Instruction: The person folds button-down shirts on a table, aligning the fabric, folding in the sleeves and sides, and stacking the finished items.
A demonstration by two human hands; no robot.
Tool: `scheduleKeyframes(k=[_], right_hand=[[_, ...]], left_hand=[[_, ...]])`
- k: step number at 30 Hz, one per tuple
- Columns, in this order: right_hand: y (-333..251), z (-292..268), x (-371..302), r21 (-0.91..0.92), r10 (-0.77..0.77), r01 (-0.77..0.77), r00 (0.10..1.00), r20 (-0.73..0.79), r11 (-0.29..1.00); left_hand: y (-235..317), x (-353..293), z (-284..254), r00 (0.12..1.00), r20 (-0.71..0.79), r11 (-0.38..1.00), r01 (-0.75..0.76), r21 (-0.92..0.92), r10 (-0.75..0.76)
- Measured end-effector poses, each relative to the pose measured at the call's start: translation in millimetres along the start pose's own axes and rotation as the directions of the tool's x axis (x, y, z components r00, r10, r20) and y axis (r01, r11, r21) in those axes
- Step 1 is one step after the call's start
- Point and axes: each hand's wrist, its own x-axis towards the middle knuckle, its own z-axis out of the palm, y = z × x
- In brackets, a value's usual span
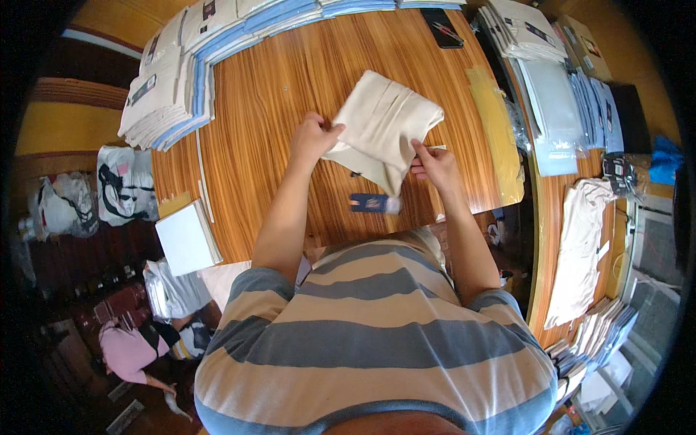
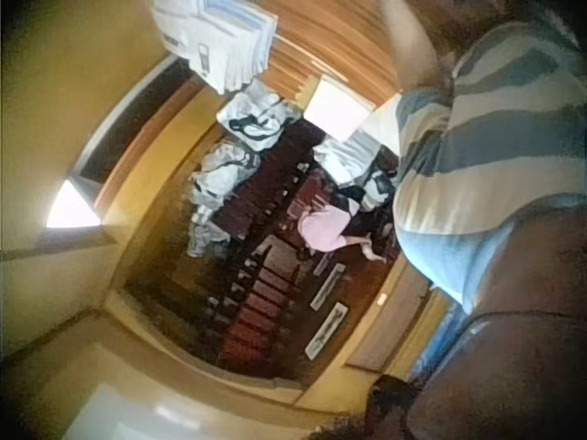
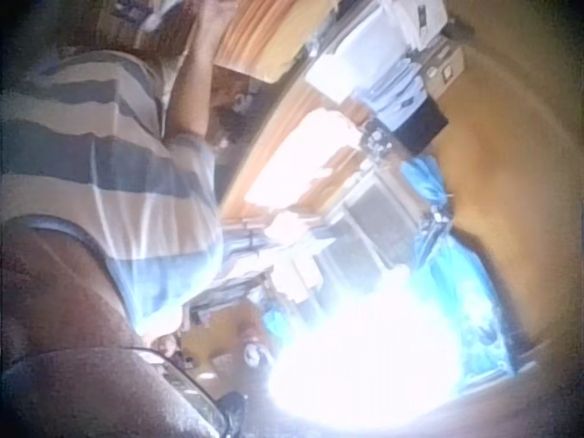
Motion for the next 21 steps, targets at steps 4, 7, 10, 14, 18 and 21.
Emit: scheduleKeyframes(k=[4,7,10,14,18,21], right_hand=[[14.3,8.0,9.5,-0.37,-0.279,0.219,0.953,-0.118,0.903],[23.3,5.9,17.5,-0.189,-0.189,0.185,0.982,-0.004,0.964],[44.7,4.6,25.2,-0.025,-0.278,0.279,0.96,0.035,0.96],[72.7,-12.7,31.1,0.035,-0.288,0.286,0.951,0.116,0.958],[79.6,-16.3,17.2,0.087,-0.237,0.227,0.963,0.127,0.97],[75.0,-16.1,6.5,0.135,-0.24,0.22,0.958,0.155,0.966]], left_hand=[[-16.5,8.9,13.1,0.951,0.302,0.962,0.145,-0.231,-0.071],[-3.8,4.0,8.2,0.901,0.419,0.95,0.223,-0.219,-0.114],[-2.7,-5.9,4.8,0.989,0.136,0.989,-0.079,0.121,0.063],[3.1,-17.7,6.3,0.979,0.198,0.993,-0.066,0.099,0.046],[-13.9,-30.9,26.7,0.954,0.3,0.987,0.049,-0.152,-0.001],[-22.1,-44.2,40.6,0.822,0.564,0.753,0.42,-0.507,-0.079]])
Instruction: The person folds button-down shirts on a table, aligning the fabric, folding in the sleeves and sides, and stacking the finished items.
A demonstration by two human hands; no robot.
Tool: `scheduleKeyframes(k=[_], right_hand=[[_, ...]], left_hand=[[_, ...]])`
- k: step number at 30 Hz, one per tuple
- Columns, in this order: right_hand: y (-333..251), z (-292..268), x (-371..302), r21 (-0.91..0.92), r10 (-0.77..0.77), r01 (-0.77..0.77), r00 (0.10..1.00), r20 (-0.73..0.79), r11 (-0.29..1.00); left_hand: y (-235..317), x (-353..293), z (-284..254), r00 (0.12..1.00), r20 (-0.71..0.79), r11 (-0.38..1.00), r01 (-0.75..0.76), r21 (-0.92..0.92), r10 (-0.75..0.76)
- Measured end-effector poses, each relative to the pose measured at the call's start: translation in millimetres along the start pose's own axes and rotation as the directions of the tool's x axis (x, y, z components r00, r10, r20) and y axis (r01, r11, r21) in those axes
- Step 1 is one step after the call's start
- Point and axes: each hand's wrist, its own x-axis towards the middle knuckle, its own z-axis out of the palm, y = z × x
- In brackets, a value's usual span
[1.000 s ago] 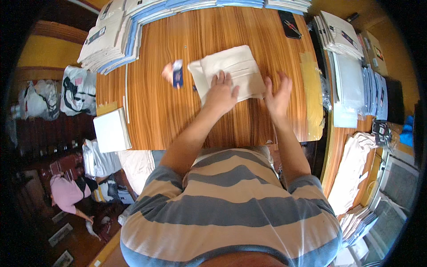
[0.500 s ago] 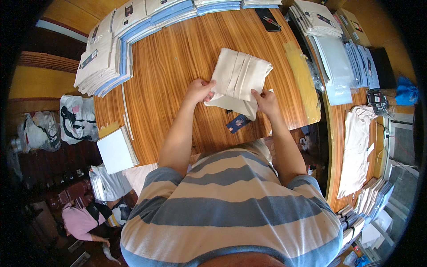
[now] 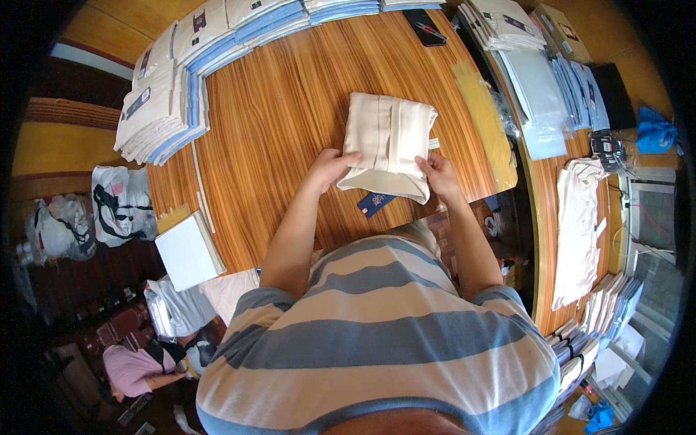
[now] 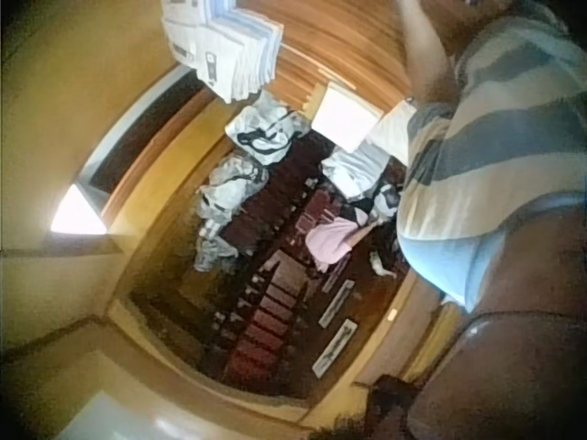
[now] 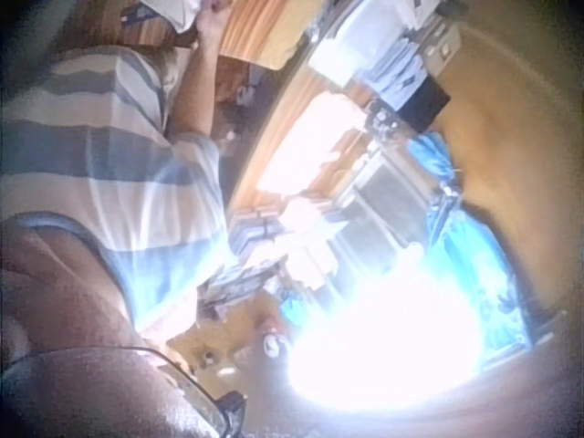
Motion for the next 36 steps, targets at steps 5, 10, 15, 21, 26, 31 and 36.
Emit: scheduleKeyframes(k=[5,10,15,21,26,31,36], right_hand=[[-61.4,-8.4,34.5,-0.387,-0.166,0.195,0.98,0.106,0.901],[-215.5,21.0,69.2,-0.367,-0.452,0.464,0.883,0.125,0.806],[-227.3,61.6,59.3,-0.391,-0.495,0.482,0.866,0.074,0.784],[-43.7,72.0,22.6,-0.68,-0.319,0.379,0.922,0.219,0.627],[-56.5,84.4,-28.2,-0.829,-0.283,0.221,0.956,0.08,0.514],[-85.0,119.6,-43.4,-0.886,-0.306,0.373,0.908,0.287,0.276],[-59.6,151.3,-28.5,-0.907,-0.222,0.389,0.91,0.351,0.16]], left_hand=[[51.5,-23.3,3.2,0.987,-0.149,0.935,-0.114,-0.336,0.066],[125.7,-41.3,-37.0,0.877,-0.207,0.807,-0.481,-0.344,0.435],[103.9,-60.6,-55.7,0.772,-0.337,0.747,-0.623,-0.232,0.539],[-100.8,-40.8,-29.0,0.866,-0.311,0.913,-0.407,0.015,0.391],[-87.6,-94.0,-26.9,0.95,-0.252,0.966,-0.127,0.224,0.184],[-25.3,-127.1,-18.3,0.863,-0.292,0.537,0.029,0.843,0.412],[-53.9,-59.7,1.5,0.583,0.005,0.228,-0.325,0.918,0.812]])
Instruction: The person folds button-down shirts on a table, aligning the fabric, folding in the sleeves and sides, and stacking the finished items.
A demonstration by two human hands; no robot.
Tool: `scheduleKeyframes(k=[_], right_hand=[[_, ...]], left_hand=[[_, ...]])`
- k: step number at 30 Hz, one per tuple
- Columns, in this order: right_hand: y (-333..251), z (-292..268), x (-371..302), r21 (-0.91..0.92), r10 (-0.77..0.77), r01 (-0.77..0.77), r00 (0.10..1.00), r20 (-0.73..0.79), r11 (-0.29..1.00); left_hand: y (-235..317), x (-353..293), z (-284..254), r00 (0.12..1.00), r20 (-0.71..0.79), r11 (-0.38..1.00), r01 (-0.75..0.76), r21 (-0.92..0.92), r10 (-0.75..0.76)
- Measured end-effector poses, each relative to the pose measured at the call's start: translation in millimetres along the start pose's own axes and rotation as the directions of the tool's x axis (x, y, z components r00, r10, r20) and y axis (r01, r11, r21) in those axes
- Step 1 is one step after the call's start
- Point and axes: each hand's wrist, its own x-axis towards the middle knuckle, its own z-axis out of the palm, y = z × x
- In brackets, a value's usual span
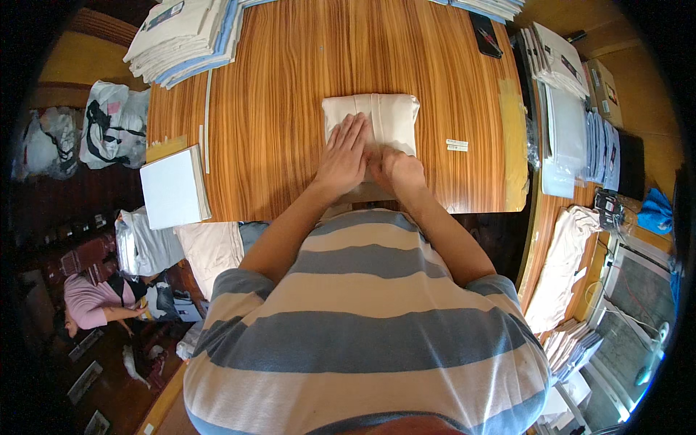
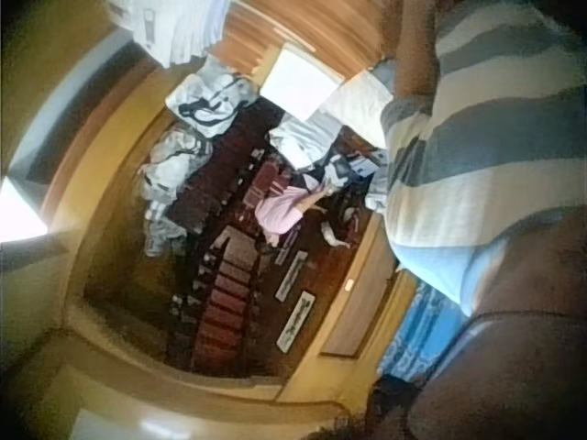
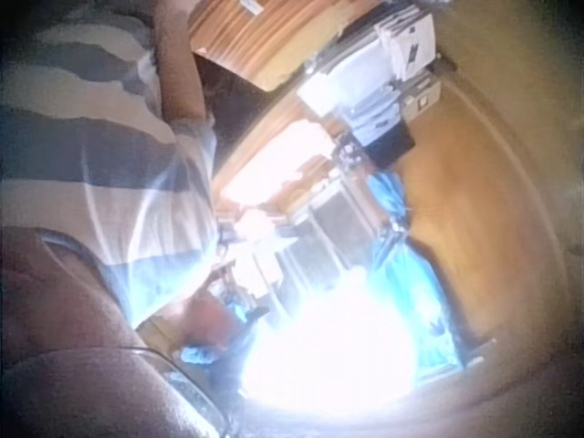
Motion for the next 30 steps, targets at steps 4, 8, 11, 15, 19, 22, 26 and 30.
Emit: scheduleKeyframes(k=[4,8,11,15,19,22,26,30], right_hand=[[22.7,-1.5,-13.5,0.038,0.028,-0.03,0.998,0.05,0.999],[13.5,-3.7,-33.3,0.231,0.118,-0.121,0.993,0.028,0.966],[12.9,-4.2,-40.7,0.256,0.089,-0.087,0.996,0.002,0.963],[36.5,-2.9,-54.4,0.138,-0.062,0.061,0.998,0.002,0.989],[58.3,7.8,-61.2,0.05,-0.157,0.16,0.987,-0.044,0.986],[72.5,-9.3,-47.8,0.028,-0.116,0.118,0.992,-0.048,0.993],[41.2,-55.6,18.5,0.193,-0.079,0.143,0.948,-0.308,0.971],[21.5,-39.6,109.0,-0.082,-0.318,0.308,0.918,-0.236,0.948]], left_hand=[[-1.2,-3.2,15.7,0.999,0.036,0.998,0.017,-0.059,-0.015],[-4.3,-3.6,14.1,1.0,0.003,0.996,-0.023,-0.092,0.024],[-4.8,-5.0,9.9,0.999,0.011,0.994,-0.043,-0.104,0.044],[-7.1,-4.1,9.9,0.998,0.031,0.994,-0.051,-0.097,0.054],[-6.2,-3.5,8.9,0.998,0.042,0.99,-0.034,-0.135,0.041],[-2.3,-0.3,-0.7,0.997,0.074,0.986,-0.002,-0.168,0.014],[-0.1,2.3,-4.9,0.996,0.093,0.988,0.028,-0.15,-0.014],[-0.3,4.9,-3.3,0.996,0.086,0.989,0.018,-0.147,-0.005]])
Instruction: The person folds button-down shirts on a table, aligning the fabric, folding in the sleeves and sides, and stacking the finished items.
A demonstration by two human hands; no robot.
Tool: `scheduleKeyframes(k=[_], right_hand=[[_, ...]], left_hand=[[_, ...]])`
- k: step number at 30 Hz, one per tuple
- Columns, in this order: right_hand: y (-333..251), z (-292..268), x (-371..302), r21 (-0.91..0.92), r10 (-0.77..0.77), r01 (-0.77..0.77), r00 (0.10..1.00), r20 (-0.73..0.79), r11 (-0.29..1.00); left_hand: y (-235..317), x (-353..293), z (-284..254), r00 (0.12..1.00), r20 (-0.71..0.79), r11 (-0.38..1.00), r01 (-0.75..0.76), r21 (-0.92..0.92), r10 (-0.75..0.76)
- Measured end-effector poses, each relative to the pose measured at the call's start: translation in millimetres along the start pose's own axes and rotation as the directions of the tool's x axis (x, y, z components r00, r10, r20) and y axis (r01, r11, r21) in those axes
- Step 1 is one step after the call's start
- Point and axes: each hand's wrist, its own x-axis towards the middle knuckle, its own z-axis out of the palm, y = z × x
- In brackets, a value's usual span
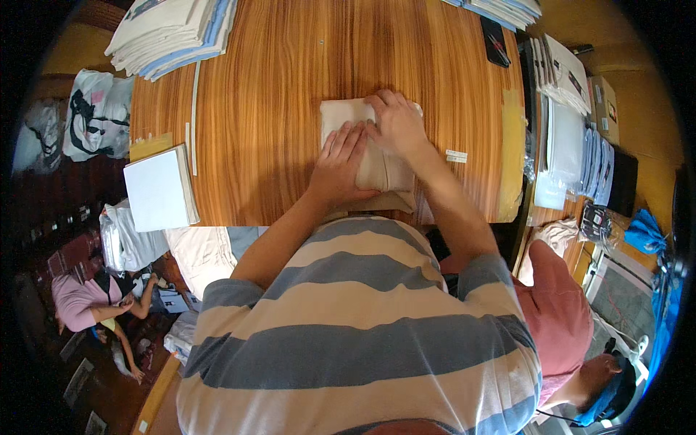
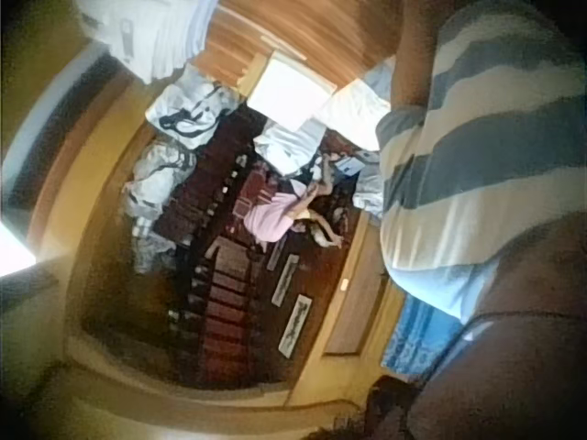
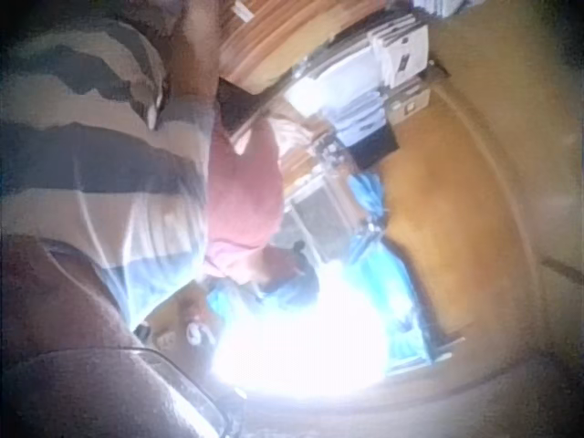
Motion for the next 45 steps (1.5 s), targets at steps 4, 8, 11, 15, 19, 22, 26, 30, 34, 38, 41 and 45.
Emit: scheduleKeyframes(k=[4,8,11,15,19,22,26,30,34,38,41,45], right_hand=[[49.5,-3.8,43.5,-0.09,0.329,-0.322,0.849,0.413,0.942],[70.8,11.1,51.1,0.334,-0.024,-0.087,0.949,0.313,0.939],[57.7,13.3,54.6,0.2,-0.172,0.086,0.869,0.464,0.976],[86.9,-7.9,58.9,0.019,0.03,-0.051,0.804,0.594,0.999],[66.5,20.5,57.2,0.429,-0.211,0.094,0.949,0.233,0.898],[68.2,-0.1,56.0,0.192,-0.047,-0.072,0.832,0.553,0.979],[115.9,-19.6,15.6,-0.076,0.164,-0.146,0.904,0.395,0.986],[26.9,-55.9,-54.2,-0.053,0.431,-0.45,0.804,0.409,0.891],[-26.9,-9.9,-121.9,0.204,0.406,-0.551,0.775,0.485,0.809],[-31.6,-8.0,-150.7,0.361,0.302,-0.38,0.919,0.254,0.852],[-20.7,-7.7,-168.6,0.324,0.217,-0.214,0.976,0.026,0.921],[-33.7,-5.0,-165.7,0.465,0.367,-0.409,0.912,0.182,0.785]], left_hand=[[-2.2,-3.8,1.6,1.0,0.013,1.0,0.014,-0.009,-0.014],[-1.9,-2.6,3.6,0.998,0.045,0.999,0.037,-0.037,-0.035],[-0.8,-4.9,0.0,0.998,0.05,0.999,0.033,-0.029,-0.031],[-0.2,-3.5,-0.2,0.996,0.07,0.998,0.057,-0.012,-0.056],[1.6,-0.2,-5.1,0.995,0.085,0.999,0.044,0.022,-0.046],[0.7,-2.3,-2.1,0.998,0.045,0.999,0.042,-0.003,-0.042],[1.8,-0.7,-0.4,1.0,0.003,0.999,0.017,-0.03,-0.016],[1.1,-3.5,-1.1,1.0,-0.004,1.0,0.007,-0.006,-0.007],[-7.5,-3.8,6.2,0.999,0.002,0.999,-0.045,0.011,0.045],[-7.3,-5.7,0.8,0.997,0.013,0.997,-0.071,-0.015,0.071],[-8.0,-6.4,4.5,0.998,0.016,0.999,-0.053,0.003,0.053],[-8.3,-5.5,6.2,0.997,0.003,0.997,-0.074,0.023,0.074]])
